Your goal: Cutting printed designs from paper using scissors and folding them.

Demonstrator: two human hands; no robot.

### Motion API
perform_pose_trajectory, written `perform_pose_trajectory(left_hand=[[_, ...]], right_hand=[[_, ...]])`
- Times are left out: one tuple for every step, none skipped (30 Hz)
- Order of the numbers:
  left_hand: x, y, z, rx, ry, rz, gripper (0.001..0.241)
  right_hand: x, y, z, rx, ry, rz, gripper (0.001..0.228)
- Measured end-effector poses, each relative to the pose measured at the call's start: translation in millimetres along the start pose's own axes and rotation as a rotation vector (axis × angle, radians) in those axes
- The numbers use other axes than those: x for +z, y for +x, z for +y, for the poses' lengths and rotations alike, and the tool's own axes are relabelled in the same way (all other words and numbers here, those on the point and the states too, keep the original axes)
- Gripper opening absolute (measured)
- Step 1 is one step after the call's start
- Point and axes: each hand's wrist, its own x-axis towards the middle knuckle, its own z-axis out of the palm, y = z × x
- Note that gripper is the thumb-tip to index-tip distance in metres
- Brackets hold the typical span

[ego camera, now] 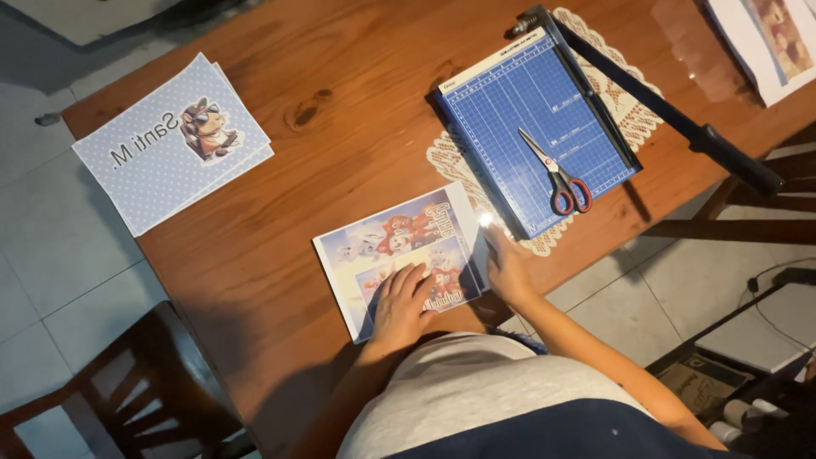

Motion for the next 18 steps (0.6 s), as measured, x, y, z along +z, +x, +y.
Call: perform_pose_trajectory(left_hand=[[1.1, 1.2, 0.6, -0.010, 0.001, -0.002, 0.078], [2.2, 2.5, 1.1, -0.021, 0.002, -0.005, 0.082], [1.5, 2.5, 2.5, -0.016, 0.001, -0.014, 0.082], [0.8, 2.3, 3.8, -0.017, 0.014, -0.021, 0.086], [0.6, 3.1, 5.6, -0.017, 0.026, -0.027, 0.090], [2.8, 2.5, 4.6, -0.012, 0.023, -0.034, 0.090], [4.7, 2.9, 3.1, -0.016, 0.013, -0.050, 0.087], [6.4, 3.2, 1.5, -0.020, 0.003, -0.065, 0.085], [8.6, 2.4, 0.0, -0.014, 0.002, -0.070, 0.085], [10.7, 1.5, -1.9, -0.007, -0.010, -0.033, 0.078], [13.0, 0.3, -3.7, -0.002, -0.023, 0.004, 0.072], [6.4, 3.1, -1.8, 0.001, -0.025, 0.000, 0.072], [-0.3, 6.1, -0.2, 0.015, -0.015, -0.015, 0.069], [-7.1, 8.8, 1.0, 0.030, -0.005, -0.029, 0.068], [-8.6, 9.3, 1.6, 0.030, -0.007, -0.033, 0.068], [-10.2, 9.6, 1.9, 0.073, 0.023, -0.047, 0.069], [-12.0, 10.0, 2.1, 0.115, 0.053, -0.061, 0.070], [-6.2, 8.0, 1.7, 0.115, 0.051, -0.065, 0.070]], right_hand=[[-3.7, -10.1, -0.1, -0.092, 0.316, 0.110, 0.060], [-7.6, -20.1, -0.2, -0.181, 0.633, 0.224, 0.061], [-5.1, -19.7, 3.6, -0.172, 0.637, 0.224, 0.061], [-2.5, -19.5, 7.3, -0.096, 0.862, 0.217, 0.046], [-0.8, -18.8, 11.6, -0.018, 1.083, 0.210, 0.034], [3.8, -18.3, 19.1, -0.009, 1.085, 0.212, 0.034], [7.7, -16.8, 26.3, 0.044, 1.101, 0.157, 0.028], [11.6, -15.6, 33.2, 0.098, 1.116, 0.101, 0.023], [13.6, -16.0, 39.2, 0.103, 1.119, 0.105, 0.023], [15.7, -16.3, 44.9, 0.102, 1.130, 0.079, 0.023], [18.1, -16.6, 50.6, 0.101, 1.141, 0.050, 0.024], [21.5, -15.0, 56.5, 0.107, 1.143, 0.052, 0.024], [24.9, -13.0, 62.0, 0.092, 1.123, 0.039, 0.023], [28.6, -11.1, 67.1, 0.077, 1.104, 0.026, 0.022], [29.4, -12.0, 69.0, 0.081, 1.104, 0.025, 0.022], [30.5, -12.9, 70.6, 0.070, 1.093, 0.029, 0.021], [31.2, -13.6, 71.8, 0.059, 1.081, 0.032, 0.021], [32.2, -13.0, 72.7, 0.063, 1.081, 0.030, 0.021]])
